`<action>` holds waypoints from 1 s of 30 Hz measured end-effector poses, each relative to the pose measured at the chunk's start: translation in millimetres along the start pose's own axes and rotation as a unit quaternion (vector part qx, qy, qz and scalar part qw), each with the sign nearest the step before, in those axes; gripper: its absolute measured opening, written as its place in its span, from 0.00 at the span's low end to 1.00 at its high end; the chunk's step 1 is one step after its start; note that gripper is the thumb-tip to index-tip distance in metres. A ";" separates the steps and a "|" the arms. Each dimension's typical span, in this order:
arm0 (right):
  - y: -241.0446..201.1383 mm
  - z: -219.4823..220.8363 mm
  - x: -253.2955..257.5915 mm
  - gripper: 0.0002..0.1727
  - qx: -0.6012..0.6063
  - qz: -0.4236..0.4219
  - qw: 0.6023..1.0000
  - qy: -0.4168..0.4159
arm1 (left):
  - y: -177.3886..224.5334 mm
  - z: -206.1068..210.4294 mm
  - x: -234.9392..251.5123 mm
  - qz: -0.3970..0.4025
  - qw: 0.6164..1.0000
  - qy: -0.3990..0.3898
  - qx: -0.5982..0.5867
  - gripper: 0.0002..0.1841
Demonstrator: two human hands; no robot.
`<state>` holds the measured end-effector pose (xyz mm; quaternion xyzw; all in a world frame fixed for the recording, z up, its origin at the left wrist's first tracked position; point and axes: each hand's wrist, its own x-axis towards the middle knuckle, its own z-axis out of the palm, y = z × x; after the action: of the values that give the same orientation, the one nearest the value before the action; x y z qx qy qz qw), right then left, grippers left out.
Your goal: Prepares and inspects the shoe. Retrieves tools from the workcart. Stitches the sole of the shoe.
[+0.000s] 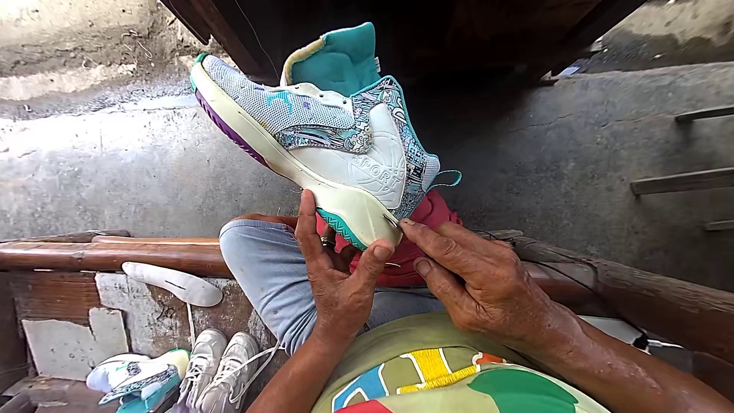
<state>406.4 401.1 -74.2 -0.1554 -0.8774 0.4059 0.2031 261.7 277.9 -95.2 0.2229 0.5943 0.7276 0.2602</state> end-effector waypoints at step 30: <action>-13.0 1.4 5.8 0.23 -0.058 0.035 0.998 -0.001 | -4.5 2.4 -1.9 0.021 0.999 0.013 0.048 0.54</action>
<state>399.3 394.6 -63.6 -0.1968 -0.8940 0.3608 0.1786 265.2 279.3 -99.2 0.2379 0.6268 0.7066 0.2261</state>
